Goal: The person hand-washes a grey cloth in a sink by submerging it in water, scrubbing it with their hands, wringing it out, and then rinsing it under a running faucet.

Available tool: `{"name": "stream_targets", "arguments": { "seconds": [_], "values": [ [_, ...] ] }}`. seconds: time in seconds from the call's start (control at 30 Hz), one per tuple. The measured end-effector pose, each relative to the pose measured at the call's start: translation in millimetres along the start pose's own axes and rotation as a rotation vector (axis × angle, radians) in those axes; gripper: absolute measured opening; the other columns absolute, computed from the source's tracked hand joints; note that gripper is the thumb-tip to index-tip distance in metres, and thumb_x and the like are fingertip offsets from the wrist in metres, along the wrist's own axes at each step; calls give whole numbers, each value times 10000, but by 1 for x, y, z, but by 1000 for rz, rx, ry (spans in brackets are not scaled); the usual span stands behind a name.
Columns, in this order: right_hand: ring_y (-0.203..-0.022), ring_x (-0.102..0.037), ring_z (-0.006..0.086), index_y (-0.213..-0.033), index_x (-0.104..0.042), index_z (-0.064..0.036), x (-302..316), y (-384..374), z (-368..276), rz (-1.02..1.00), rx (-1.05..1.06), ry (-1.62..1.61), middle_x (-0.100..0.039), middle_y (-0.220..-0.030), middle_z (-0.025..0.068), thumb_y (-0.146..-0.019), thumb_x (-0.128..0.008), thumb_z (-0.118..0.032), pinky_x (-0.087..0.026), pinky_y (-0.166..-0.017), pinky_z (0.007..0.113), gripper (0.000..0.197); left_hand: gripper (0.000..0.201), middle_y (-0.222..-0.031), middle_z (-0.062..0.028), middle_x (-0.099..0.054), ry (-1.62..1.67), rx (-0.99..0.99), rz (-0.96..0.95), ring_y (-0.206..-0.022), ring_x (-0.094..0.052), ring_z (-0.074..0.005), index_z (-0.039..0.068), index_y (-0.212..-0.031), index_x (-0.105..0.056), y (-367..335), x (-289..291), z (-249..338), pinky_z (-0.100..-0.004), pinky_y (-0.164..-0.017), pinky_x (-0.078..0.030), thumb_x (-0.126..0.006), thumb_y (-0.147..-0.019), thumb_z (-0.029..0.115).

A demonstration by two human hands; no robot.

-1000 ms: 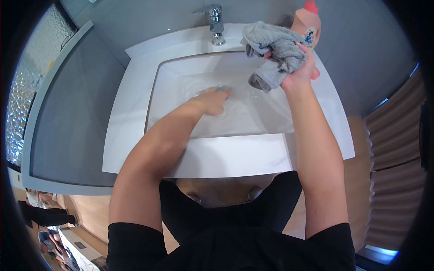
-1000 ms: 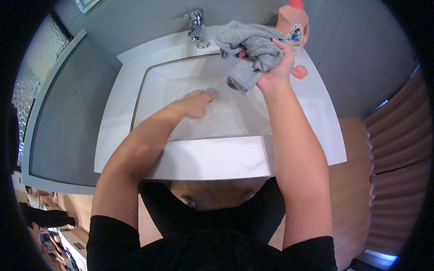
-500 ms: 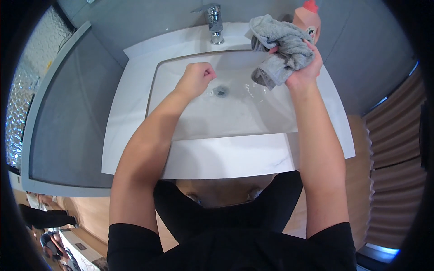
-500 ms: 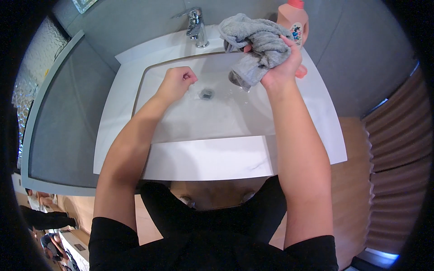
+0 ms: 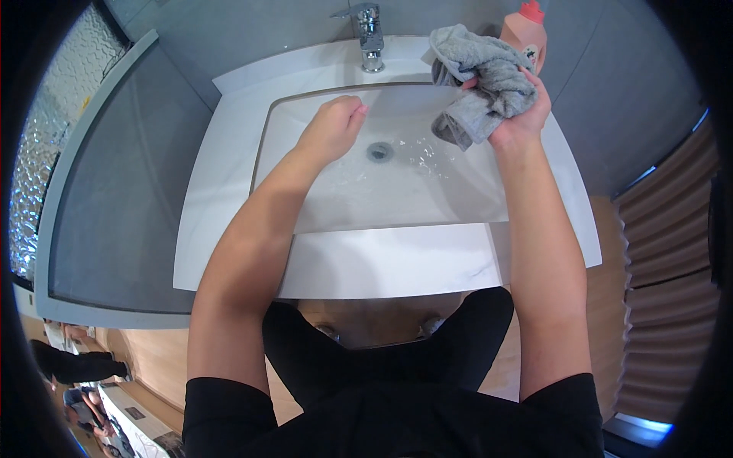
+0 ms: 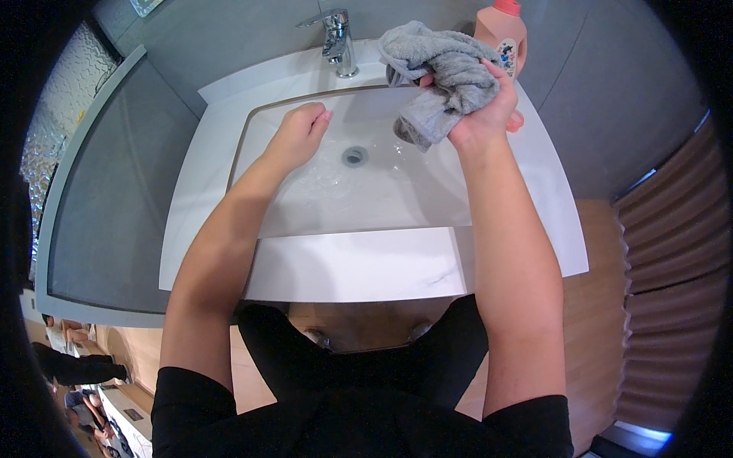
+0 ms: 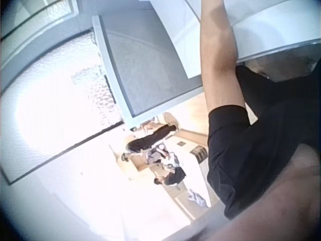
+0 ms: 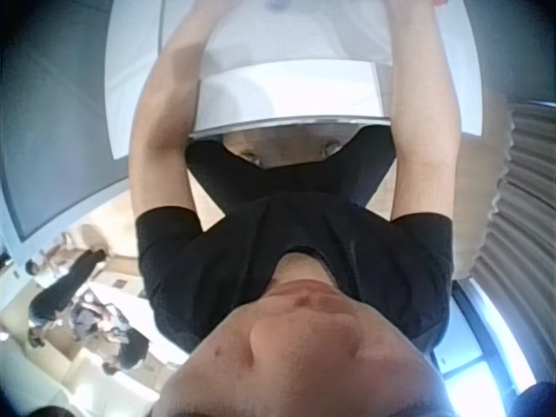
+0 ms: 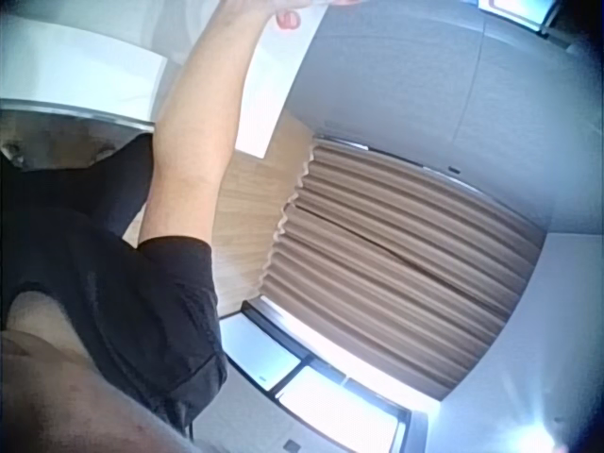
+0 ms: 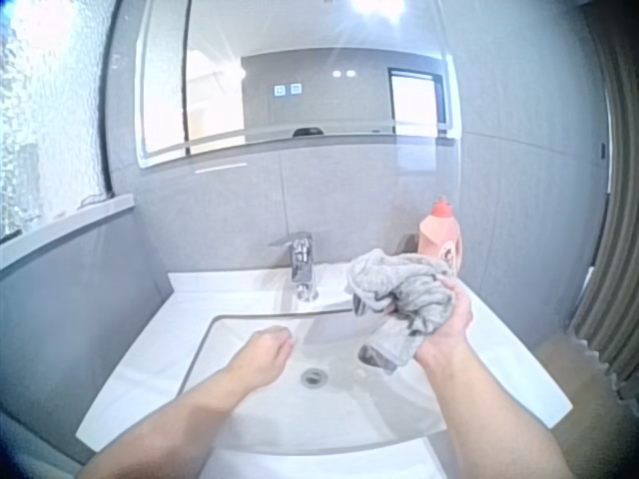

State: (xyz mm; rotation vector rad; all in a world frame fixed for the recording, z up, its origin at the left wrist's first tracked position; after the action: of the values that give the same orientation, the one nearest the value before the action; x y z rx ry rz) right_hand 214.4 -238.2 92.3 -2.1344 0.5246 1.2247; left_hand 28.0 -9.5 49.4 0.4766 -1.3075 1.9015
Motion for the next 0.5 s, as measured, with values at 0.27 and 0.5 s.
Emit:
{"name": "stream_targets", "arguments": {
  "seconds": [0.27,0.5],
  "values": [
    [-927,-599,402,-1200,-564,33,-19,4,6,187,88,109,-629,-1121,216,-895,-465,-365,-517,-843,500,511,121,-765,-240,-545,-85,89,-128,-755,-533,-445,-15,-738,-467,-3,1,-14,-458,-653,-446,-573,-717,-70],
    [-959,-596,398,-1211,-561,29,-14,4,3,157,60,135,-629,-1128,212,-897,-466,-356,-515,-859,497,505,216,-846,-237,-592,-168,63,-26,-791,-563,-431,-10,-755,-448,4,1,-13,-475,-693,-460,-658,-722,-48]
  ]
}}
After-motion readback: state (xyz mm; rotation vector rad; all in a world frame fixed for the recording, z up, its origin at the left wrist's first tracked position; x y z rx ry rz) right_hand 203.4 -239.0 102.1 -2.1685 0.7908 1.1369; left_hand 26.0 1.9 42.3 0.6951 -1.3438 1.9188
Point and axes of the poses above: each hand's wrist, its own y-axis away from the middle knuckle, its own x-axis out of the back of the hand, z = x × y, the point moved 2 cm from there along -y, towards the middle knuckle
